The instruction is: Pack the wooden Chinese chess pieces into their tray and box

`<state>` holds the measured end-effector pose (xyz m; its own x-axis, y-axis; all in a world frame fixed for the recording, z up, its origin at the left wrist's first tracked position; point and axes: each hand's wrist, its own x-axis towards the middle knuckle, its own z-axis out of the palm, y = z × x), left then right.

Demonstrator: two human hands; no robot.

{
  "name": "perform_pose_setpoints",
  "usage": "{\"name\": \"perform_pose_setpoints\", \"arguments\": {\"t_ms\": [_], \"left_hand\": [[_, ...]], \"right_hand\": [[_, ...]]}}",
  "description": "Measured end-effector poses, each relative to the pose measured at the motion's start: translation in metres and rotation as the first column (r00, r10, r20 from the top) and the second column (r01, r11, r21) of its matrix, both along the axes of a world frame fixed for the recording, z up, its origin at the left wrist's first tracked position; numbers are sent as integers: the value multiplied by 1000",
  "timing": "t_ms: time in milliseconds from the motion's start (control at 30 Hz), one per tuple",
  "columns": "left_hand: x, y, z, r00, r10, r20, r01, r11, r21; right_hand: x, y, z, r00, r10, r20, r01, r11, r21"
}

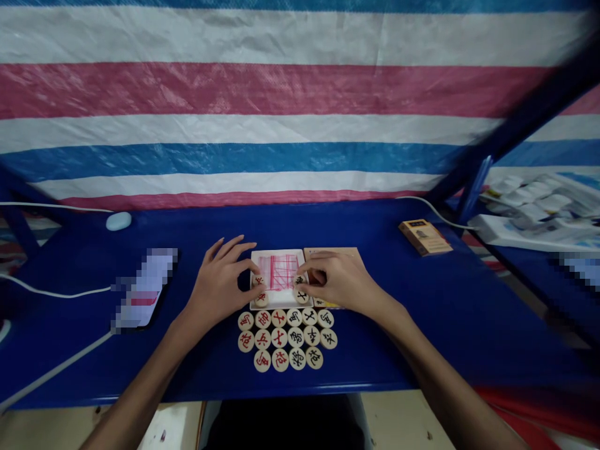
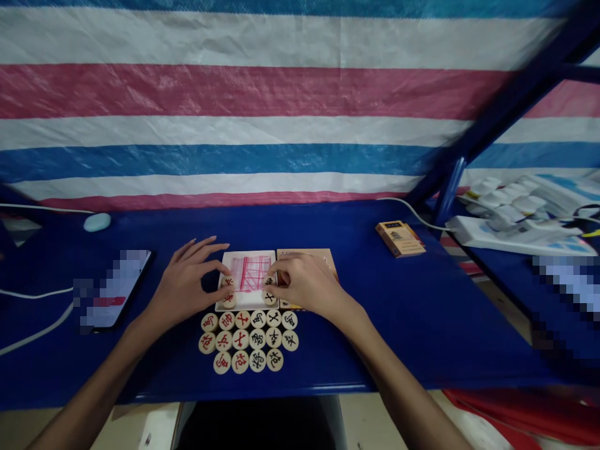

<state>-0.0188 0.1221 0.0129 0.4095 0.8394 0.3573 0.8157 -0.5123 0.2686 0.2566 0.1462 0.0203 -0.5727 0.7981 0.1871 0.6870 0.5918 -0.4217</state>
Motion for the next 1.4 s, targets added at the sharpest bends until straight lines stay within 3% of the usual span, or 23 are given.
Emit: {"name": "perform_pose_setpoints", "arguments": {"t_ms": [133, 433, 667, 800, 1000, 1167, 1400], "left_hand": [[1, 2, -1, 999, -17, 39, 16, 999, 30], [12, -5, 13, 983, -62, 171, 47, 995, 88], [15, -16, 16, 939, -44, 341, -20, 983, 182], [19, -36, 11, 907, -73, 415, -2, 984, 178], [24, -88, -10, 822, 46, 568, -143, 982, 127], [24, -119, -19, 718, 143, 681, -221, 975, 28], [30, -124, -18, 838, -12, 546, -48, 994, 94]], "right_hand": [[-4, -2, -2, 999, -55, 0, 55, 998, -13], [-12, -8, -5, 996, -90, 0, 90, 994, 60], [-11, -20, 8, 957, -33, -290, 60, 995, 85], [-13, -49, 10, 890, -67, -451, 87, 996, 23], [-16, -105, -19, 760, -183, -624, 272, 961, 49], [-17, -132, -33, 769, -213, -603, 364, 921, 139], [-31, -145, -37, 800, -200, -565, 261, 965, 27]]}}
